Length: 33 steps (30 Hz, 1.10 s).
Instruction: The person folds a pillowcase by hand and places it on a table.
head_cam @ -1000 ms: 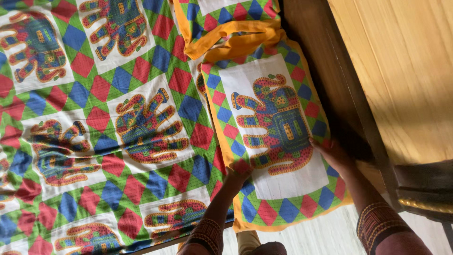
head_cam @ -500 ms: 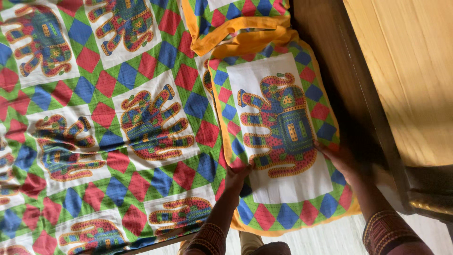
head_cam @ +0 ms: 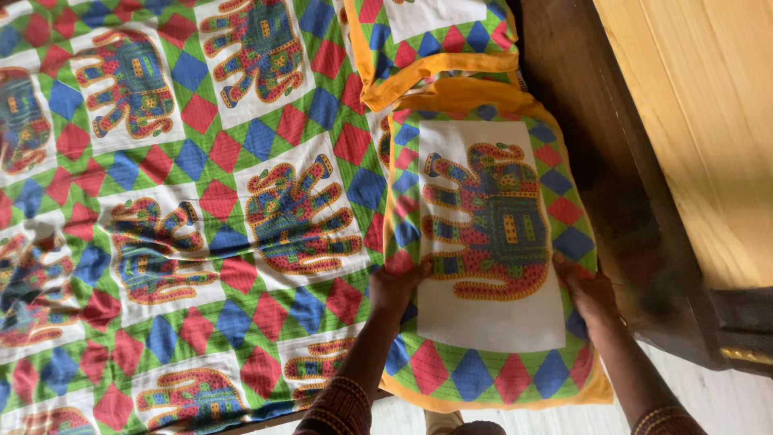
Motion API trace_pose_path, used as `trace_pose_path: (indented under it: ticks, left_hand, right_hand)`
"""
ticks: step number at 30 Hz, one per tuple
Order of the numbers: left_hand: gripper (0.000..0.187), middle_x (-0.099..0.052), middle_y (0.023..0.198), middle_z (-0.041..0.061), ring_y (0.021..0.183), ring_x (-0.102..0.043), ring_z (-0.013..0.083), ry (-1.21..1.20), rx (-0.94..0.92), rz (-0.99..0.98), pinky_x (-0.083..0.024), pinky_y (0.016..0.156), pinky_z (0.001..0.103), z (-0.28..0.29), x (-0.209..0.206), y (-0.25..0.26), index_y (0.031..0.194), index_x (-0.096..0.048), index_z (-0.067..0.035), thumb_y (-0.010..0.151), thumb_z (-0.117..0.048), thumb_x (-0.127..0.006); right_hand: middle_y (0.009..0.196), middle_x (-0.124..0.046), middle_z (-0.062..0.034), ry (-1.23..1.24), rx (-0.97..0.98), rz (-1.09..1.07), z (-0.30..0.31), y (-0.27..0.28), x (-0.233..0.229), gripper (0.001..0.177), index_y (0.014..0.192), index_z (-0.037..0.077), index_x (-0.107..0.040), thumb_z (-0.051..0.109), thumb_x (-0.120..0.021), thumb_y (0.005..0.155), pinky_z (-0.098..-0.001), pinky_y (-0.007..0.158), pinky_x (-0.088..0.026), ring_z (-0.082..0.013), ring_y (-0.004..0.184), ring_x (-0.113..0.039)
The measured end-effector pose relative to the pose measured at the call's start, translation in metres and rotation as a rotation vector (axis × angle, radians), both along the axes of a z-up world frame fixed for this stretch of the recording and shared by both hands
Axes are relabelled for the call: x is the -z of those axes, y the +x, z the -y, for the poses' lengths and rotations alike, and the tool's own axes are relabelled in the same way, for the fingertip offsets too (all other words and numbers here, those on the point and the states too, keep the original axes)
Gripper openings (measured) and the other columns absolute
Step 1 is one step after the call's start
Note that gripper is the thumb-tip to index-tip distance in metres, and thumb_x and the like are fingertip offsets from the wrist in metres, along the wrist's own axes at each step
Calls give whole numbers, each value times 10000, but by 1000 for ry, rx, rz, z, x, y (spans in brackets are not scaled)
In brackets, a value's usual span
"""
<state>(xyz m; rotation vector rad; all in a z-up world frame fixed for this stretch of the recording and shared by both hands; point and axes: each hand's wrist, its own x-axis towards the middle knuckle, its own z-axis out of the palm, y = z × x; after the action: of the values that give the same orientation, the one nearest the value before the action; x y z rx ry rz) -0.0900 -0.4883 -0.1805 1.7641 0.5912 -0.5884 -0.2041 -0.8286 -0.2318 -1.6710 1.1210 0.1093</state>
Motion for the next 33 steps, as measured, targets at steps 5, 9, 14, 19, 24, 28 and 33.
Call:
trace_pose_path:
  ticks: [5,9,14,19,24,28,33]
  left_hand:
    - [362,-793,867,45,713,-722,120,-301,-23,221,-592,656,313,-34,-10,14,963,-771,-34,702,-260,-882]
    - [337,-778,810,57,693,-716,139,37,114,207,-587,659,327,-67,-18,34,926,-768,-1,740,-243,-912]
    - [293,-771,811,26,692,-685,106,-105,156,348,-572,657,306,-109,-18,46,926,-764,-24,778,-249,-880]
    - [307,-767,872,19,735,-681,91,-162,159,414,-577,670,292,-149,-12,59,1017,-733,-37,799,-212,-861]
    - [389,-747,929,44,822,-667,97,-103,244,557,-581,711,290,-199,-13,76,1082,-659,-41,814,-238,-861]
    - [500,-667,902,135,832,-646,224,248,451,644,-550,723,384,-241,-23,105,1062,-580,-1,811,-296,-897]
    - [531,-618,912,164,871,-624,344,447,648,722,-512,765,478,-278,-48,131,1023,-614,-6,722,-304,-934]
  right_hand:
    - [951,-748,-58,23,110,79,-45,-9,-2,538,1083,32,-787,533,-763,888,-299,755,-487,-144,827,-643]
    - [960,-736,-45,129,217,185,-91,-12,-16,502,1100,7,-761,475,-763,917,-316,751,-484,-146,812,-631]
    - [1036,-740,-16,139,196,330,-139,-10,-32,475,1157,43,-749,467,-718,945,-299,797,-495,-108,892,-632]
    - [1104,-737,-33,141,222,371,-180,0,-41,511,1211,40,-725,477,-710,948,-315,831,-494,-123,948,-633]
    - [1140,-737,-38,219,251,357,-235,7,-52,592,1243,38,-707,520,-709,899,-348,855,-500,-139,979,-643]
    - [1130,-730,-24,337,242,369,-278,10,-53,609,1247,49,-673,526,-709,870,-349,873,-516,-143,1002,-656]
    - [1015,-731,-44,410,230,257,-334,0,-30,572,1158,27,-719,522,-717,872,-367,787,-519,-158,895,-638]
